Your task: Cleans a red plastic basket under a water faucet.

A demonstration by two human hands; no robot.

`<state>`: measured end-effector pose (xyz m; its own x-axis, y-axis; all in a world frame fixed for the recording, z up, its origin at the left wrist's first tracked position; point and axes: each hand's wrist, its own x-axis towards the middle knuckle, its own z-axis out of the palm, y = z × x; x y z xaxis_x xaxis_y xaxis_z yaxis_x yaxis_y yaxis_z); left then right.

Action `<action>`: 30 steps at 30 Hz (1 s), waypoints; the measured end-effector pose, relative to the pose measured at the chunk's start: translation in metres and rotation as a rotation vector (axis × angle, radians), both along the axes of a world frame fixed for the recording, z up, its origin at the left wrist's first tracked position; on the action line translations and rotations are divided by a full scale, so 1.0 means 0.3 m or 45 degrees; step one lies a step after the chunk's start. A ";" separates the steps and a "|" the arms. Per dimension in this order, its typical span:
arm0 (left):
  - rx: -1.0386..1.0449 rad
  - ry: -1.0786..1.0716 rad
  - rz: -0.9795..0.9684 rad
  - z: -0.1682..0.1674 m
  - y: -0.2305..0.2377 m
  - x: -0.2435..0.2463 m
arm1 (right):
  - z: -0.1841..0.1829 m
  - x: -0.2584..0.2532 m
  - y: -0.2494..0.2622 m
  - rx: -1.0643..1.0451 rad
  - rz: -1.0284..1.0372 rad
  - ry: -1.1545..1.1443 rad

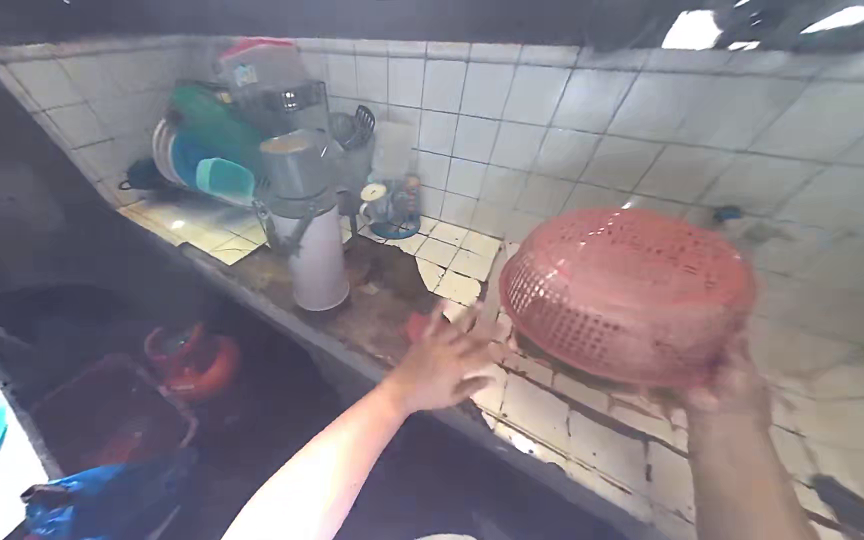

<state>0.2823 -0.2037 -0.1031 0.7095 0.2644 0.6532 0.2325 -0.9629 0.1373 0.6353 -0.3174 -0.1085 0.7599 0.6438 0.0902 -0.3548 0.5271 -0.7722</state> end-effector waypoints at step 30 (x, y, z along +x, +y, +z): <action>-1.891 -0.316 1.451 -0.401 -0.247 -0.723 | -0.087 -0.180 0.985 -0.215 0.644 -0.491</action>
